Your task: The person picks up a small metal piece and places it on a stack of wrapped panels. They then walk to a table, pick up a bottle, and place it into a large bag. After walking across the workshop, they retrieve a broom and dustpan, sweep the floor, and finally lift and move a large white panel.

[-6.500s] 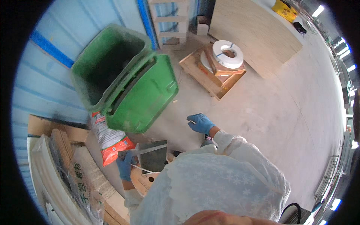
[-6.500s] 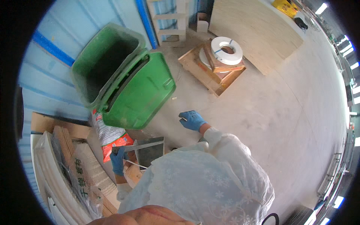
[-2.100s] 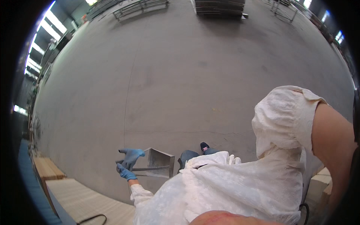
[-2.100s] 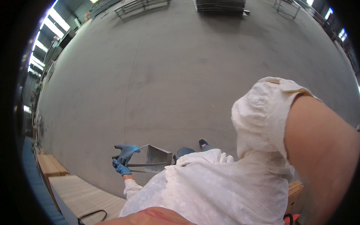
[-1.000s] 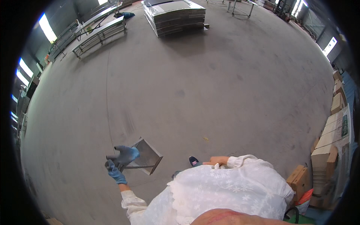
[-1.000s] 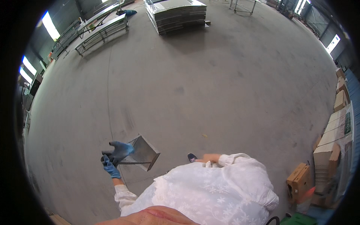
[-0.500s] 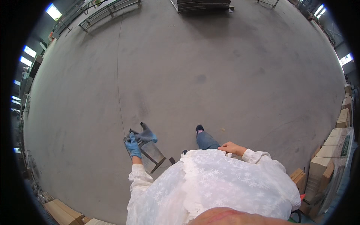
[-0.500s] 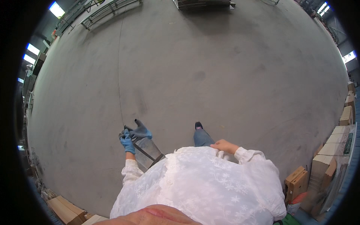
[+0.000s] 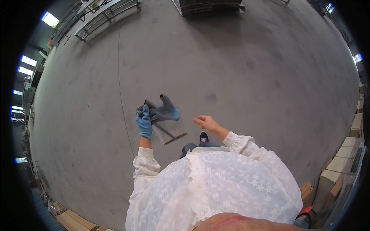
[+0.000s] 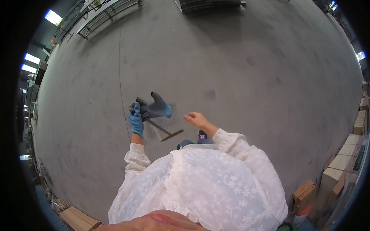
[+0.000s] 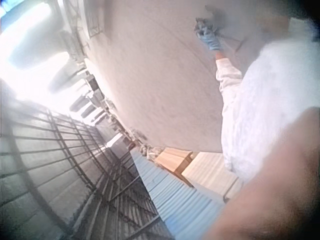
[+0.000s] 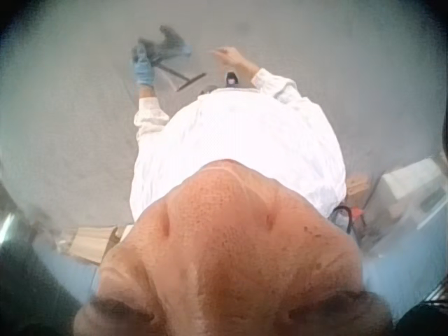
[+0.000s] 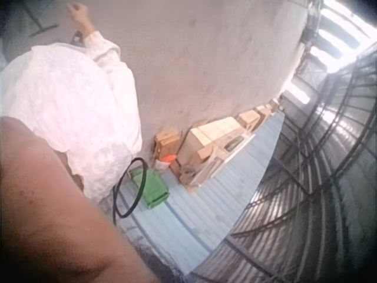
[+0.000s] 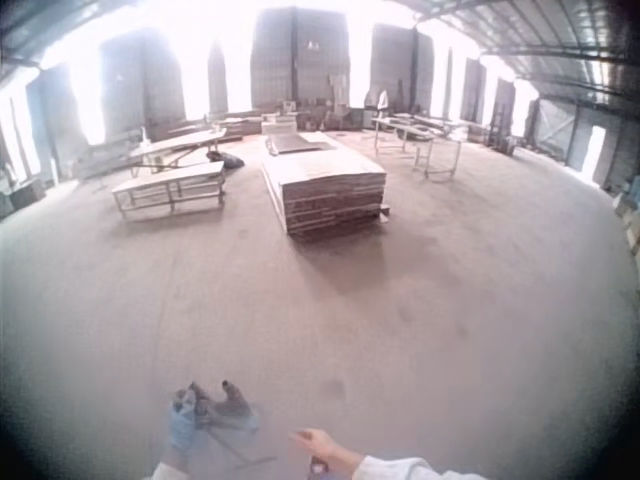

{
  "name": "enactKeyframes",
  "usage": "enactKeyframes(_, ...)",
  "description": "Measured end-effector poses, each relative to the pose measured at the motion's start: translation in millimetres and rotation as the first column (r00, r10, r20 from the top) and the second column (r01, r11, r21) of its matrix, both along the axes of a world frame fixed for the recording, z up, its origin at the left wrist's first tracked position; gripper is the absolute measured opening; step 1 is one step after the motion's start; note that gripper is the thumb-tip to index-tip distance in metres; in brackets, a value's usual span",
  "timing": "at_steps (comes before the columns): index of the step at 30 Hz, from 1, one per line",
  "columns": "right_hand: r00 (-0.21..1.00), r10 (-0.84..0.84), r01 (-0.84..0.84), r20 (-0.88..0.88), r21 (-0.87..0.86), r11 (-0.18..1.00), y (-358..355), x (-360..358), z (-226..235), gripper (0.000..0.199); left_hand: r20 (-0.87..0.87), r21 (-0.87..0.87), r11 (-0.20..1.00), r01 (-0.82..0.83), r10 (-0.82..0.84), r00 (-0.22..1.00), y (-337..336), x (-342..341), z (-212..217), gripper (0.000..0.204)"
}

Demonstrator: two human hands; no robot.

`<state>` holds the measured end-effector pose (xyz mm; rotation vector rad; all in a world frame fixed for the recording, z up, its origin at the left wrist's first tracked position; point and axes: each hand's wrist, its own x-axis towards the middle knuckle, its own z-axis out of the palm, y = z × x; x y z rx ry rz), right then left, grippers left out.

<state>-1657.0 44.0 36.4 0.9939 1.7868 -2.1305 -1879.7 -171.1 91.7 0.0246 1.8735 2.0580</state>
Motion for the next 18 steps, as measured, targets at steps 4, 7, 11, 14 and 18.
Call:
enactKeyframes(4, 0.958, -0.282, 0.253, -0.05, -0.309, 0.917, 74, -118, 7, 0.069, 0.029, 0.122, 0.99, 0.075, -0.079, 0.996, 106, -92, 39, 0.025)
enactKeyframes(7, 0.89, -0.348, 0.118, -0.294, -0.589, 0.8, 149, -215, 3, 0.067, 0.053, 0.194, 0.97, 0.147, -0.16, 0.986, 190, -168, 53, 0.026)
enactKeyframes(11, 0.82, -0.481, 0.277, -0.312, -0.518, 0.809, 247, -313, 1, 0.064, 0.032, 0.256, 0.921, 0.295, -0.313, 0.949, 312, -266, 65, 0.028)
enactKeyframes(14, 0.651, -0.726, 0.66, -0.223, -0.306, 0.686, 318, -389, 17, 0.062, 0.066, 0.274, 0.895, 0.351, -0.382, 0.922, 398, -329, 72, 0.025)
enactKeyframes(18, 0.685, -0.639, 0.31, -0.35, -0.654, 0.69, 395, -433, 42, 0.058, 0.069, 0.227, 0.873, 0.431, -0.456, 0.887, 514, -403, 62, 0.025)
